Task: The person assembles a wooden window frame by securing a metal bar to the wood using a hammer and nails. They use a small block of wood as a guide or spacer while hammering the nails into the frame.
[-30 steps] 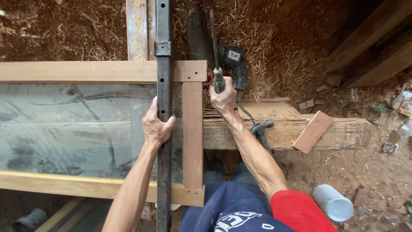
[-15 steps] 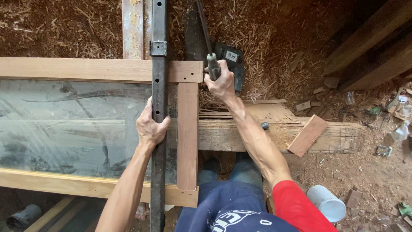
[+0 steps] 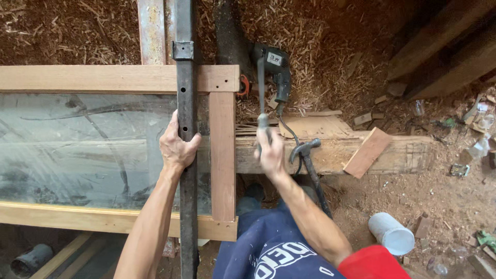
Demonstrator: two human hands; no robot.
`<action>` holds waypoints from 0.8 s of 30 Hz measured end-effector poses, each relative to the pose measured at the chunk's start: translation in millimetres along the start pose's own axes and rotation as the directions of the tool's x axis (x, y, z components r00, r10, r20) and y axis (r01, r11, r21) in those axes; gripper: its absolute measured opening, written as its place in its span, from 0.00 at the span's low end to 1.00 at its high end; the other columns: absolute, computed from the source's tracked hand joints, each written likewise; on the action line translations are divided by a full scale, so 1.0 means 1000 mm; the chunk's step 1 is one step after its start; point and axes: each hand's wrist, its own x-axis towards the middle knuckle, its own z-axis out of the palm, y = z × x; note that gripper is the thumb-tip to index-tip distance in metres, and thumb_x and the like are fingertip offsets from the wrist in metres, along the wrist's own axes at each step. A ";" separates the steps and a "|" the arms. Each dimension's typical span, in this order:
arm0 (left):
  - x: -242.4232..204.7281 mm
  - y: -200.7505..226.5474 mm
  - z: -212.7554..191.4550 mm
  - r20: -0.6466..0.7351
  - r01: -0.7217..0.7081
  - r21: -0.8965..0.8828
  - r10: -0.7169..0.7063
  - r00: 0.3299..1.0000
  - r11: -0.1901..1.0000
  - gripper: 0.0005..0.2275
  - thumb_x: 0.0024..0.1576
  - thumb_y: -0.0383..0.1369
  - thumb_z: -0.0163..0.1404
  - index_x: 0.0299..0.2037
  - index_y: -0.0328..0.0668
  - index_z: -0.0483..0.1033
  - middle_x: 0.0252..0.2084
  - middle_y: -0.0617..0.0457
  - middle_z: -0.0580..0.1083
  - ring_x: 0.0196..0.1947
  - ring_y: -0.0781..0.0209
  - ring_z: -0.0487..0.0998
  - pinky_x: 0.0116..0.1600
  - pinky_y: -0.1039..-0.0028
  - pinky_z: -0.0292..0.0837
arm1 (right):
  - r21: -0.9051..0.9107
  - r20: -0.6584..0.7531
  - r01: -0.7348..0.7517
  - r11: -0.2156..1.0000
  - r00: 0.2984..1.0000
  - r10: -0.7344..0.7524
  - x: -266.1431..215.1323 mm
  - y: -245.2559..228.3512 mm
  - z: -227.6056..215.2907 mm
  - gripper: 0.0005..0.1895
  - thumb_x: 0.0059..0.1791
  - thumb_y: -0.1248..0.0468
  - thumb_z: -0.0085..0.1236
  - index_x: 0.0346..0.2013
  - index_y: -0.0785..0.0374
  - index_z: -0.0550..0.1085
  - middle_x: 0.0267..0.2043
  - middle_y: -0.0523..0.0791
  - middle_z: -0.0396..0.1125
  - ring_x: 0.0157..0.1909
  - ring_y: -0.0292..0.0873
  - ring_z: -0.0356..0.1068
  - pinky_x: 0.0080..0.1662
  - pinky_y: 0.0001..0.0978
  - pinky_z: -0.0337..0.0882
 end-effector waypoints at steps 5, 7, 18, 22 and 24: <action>0.002 0.004 -0.001 0.002 0.000 -0.022 0.000 1.000 1.000 0.32 0.47 0.32 0.59 0.66 0.37 0.67 0.49 0.40 0.79 0.45 0.48 0.83 0.52 0.64 0.78 | 0.094 0.095 0.052 0.994 0.994 -0.061 -0.063 0.034 -0.002 0.26 0.55 0.59 0.49 0.67 0.63 0.66 0.28 0.40 0.64 0.20 0.29 0.60 0.21 0.23 0.63; 0.001 0.005 -0.001 0.007 0.005 -0.019 -0.005 1.000 1.000 0.32 0.47 0.32 0.58 0.66 0.38 0.67 0.47 0.41 0.80 0.44 0.49 0.83 0.51 0.64 0.78 | 0.057 0.079 0.048 0.997 0.995 -0.053 -0.068 0.042 -0.006 0.26 0.54 0.61 0.51 0.67 0.64 0.66 0.28 0.41 0.66 0.19 0.30 0.60 0.20 0.23 0.63; 0.003 0.008 -0.005 0.039 0.005 -0.024 -0.004 0.999 1.000 0.31 0.47 0.32 0.56 0.65 0.42 0.68 0.44 0.44 0.81 0.41 0.50 0.83 0.49 0.65 0.78 | 0.197 0.026 0.024 0.980 0.999 -0.030 -0.057 0.062 0.008 0.25 0.53 0.61 0.55 0.64 0.65 0.69 0.30 0.39 0.66 0.23 0.30 0.61 0.20 0.22 0.61; 0.004 0.013 -0.007 0.044 0.051 -0.055 -0.049 0.998 0.997 0.31 0.46 0.33 0.57 0.65 0.44 0.68 0.42 0.44 0.81 0.41 0.51 0.84 0.49 0.65 0.78 | 0.123 -0.013 0.119 0.985 0.993 -0.119 -0.042 0.063 0.016 0.26 0.52 0.60 0.56 0.64 0.65 0.69 0.27 0.41 0.65 0.23 0.32 0.61 0.20 0.25 0.60; 0.004 0.012 -0.004 0.051 0.098 -0.020 -0.097 0.994 0.995 0.32 0.46 0.33 0.58 0.66 0.44 0.67 0.41 0.44 0.81 0.40 0.50 0.84 0.48 0.65 0.78 | -0.122 -0.066 0.328 0.937 0.939 -0.338 -0.027 0.065 0.019 0.23 0.56 0.59 0.54 0.64 0.66 0.71 0.28 0.43 0.68 0.26 0.32 0.64 0.26 0.26 0.65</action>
